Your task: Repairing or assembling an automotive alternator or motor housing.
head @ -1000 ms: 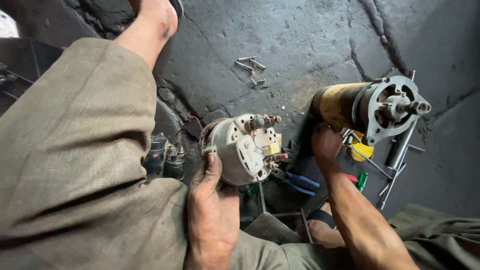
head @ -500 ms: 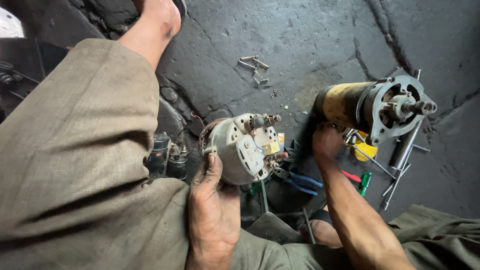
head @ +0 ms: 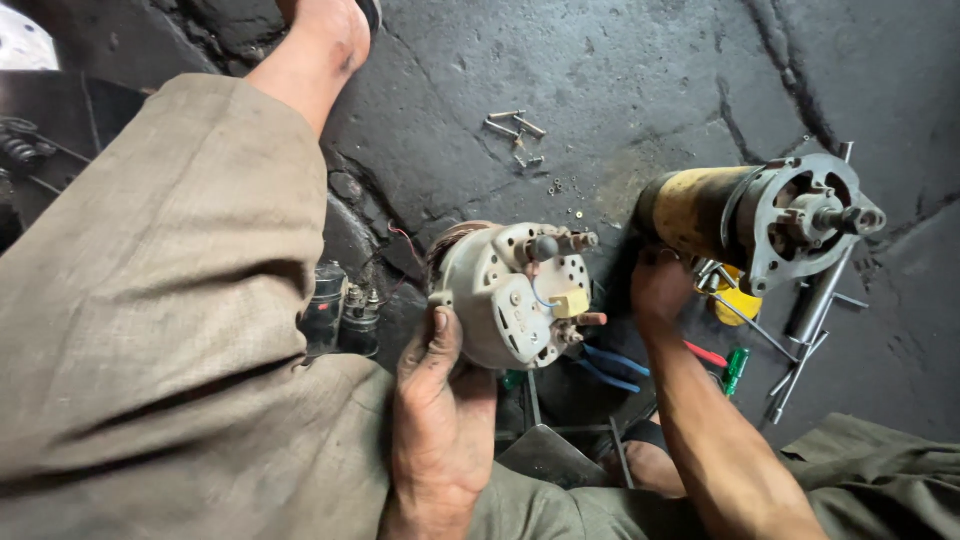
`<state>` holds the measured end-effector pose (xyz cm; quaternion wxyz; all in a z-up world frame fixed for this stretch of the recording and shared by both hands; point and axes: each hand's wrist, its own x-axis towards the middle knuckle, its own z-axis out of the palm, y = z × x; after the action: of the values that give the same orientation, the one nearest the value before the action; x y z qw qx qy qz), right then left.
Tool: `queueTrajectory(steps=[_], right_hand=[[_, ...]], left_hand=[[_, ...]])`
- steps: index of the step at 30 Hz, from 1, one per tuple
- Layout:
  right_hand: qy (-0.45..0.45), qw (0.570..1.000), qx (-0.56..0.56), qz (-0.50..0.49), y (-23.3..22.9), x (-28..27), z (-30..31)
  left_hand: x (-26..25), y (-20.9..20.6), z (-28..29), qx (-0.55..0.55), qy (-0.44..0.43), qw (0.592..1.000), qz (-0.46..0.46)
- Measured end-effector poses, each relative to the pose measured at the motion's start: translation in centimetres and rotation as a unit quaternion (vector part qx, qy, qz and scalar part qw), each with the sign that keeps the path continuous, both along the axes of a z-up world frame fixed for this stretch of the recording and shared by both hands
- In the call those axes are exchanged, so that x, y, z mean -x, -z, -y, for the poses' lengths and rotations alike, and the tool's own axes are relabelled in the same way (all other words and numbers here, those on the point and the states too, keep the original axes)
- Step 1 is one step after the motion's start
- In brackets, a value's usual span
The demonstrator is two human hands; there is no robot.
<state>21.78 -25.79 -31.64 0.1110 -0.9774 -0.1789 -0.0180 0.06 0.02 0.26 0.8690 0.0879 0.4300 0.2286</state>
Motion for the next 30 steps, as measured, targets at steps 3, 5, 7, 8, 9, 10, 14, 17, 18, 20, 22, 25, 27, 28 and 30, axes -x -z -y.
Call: queueTrajectory(steps=[3,5,7,8,9,10,14,17,18,20,22,25,27,28,30], right_hand=[[0.021,1.0,-0.006,-0.012,1.1,-0.2,0.2],[0.058,0.998,-0.033,-0.007,1.4,-0.2,0.2],[0.034,0.999,-0.018,0.03,1.3,-0.3,-0.1],[0.011,0.998,-0.001,0.067,1.2,-0.3,-0.2],[0.01,0.998,-0.001,0.066,1.2,-0.3,-0.2],[-0.001,0.998,0.01,0.055,1.2,-0.3,-0.1],[0.022,0.998,0.055,-0.004,0.9,-0.2,-0.3],[0.011,0.999,0.047,-0.007,0.6,0.0,-0.1],[0.012,0.999,0.049,-0.005,0.2,0.1,0.0],[0.003,0.999,-0.016,0.031,-0.5,0.2,-0.2],[0.001,0.999,-0.035,0.024,0.2,0.1,0.4],[0.005,0.999,-0.034,0.0,1.1,-0.2,1.1],[0.012,1.0,-0.012,-0.016,1.1,-0.3,1.1],[0.022,1.0,-0.003,-0.013,0.9,-0.3,0.7],[0.03,0.999,0.007,-0.009,0.6,-0.2,0.3]], left_hand=[[0.1,0.1,0.2,0.001,-0.006,1.0,0.01],[0.1,0.2,0.3,-0.005,-0.007,0.999,0.031],[0.1,0.3,0.3,0.002,-0.007,1.0,0.013],[0.2,0.3,0.3,0.011,-0.006,1.0,-0.006],[0.2,0.4,0.3,0.011,-0.007,1.0,-0.007],[0.1,0.4,0.3,0.008,-0.005,1.0,-0.002],[0.0,0.1,0.2,0.006,-0.005,1.0,0.003],[0.0,-0.1,0.2,0.015,-0.001,1.0,-0.008],[0.0,-0.1,0.2,0.018,0.0,1.0,-0.006],[0.1,0.0,0.2,0.024,-0.004,1.0,0.012],[0.1,-0.2,0.0,0.016,-0.004,1.0,0.009],[0.1,-0.2,0.1,0.008,-0.004,1.0,0.0],[0.1,-0.2,0.1,0.007,-0.003,1.0,-0.002],[0.1,-0.2,0.0,0.011,-0.002,1.0,-0.005],[0.2,-0.1,0.1,0.016,-0.001,1.0,-0.009]])
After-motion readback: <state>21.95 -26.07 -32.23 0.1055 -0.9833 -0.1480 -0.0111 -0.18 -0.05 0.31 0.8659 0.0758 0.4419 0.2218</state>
